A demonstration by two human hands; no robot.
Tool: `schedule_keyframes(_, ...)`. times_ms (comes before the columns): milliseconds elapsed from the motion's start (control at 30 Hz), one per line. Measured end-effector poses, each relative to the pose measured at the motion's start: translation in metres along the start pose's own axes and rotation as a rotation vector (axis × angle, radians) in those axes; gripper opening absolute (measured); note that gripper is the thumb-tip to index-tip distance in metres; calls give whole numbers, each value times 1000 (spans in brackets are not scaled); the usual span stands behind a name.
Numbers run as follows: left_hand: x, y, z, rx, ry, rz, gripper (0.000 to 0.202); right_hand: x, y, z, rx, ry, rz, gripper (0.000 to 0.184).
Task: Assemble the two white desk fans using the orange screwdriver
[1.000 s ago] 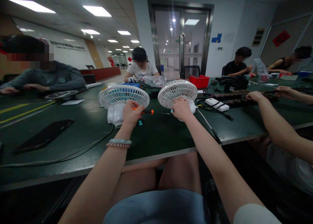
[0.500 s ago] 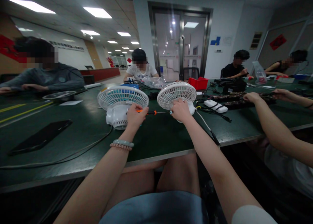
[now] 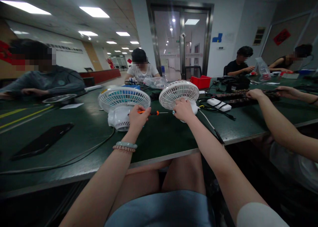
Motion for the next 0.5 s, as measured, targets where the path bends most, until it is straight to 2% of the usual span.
schedule_keyframes(200,-1,1,-1,-12,-34,3,28,0,-1,-1,23,6,-11,24)
schedule_keyframes(500,5,3,0,12,-164,-43,27,0,0,-1,19,0,-10,23)
Point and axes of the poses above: each hand's wrist, its own z-axis away from the middle knuckle, its own y-axis out of the back of the hand, x = y × z, the point moved 7 cm from there along -z, towards the middle knuckle, and after that the axes turned 1 degree about -y, right-handed, at the moved point
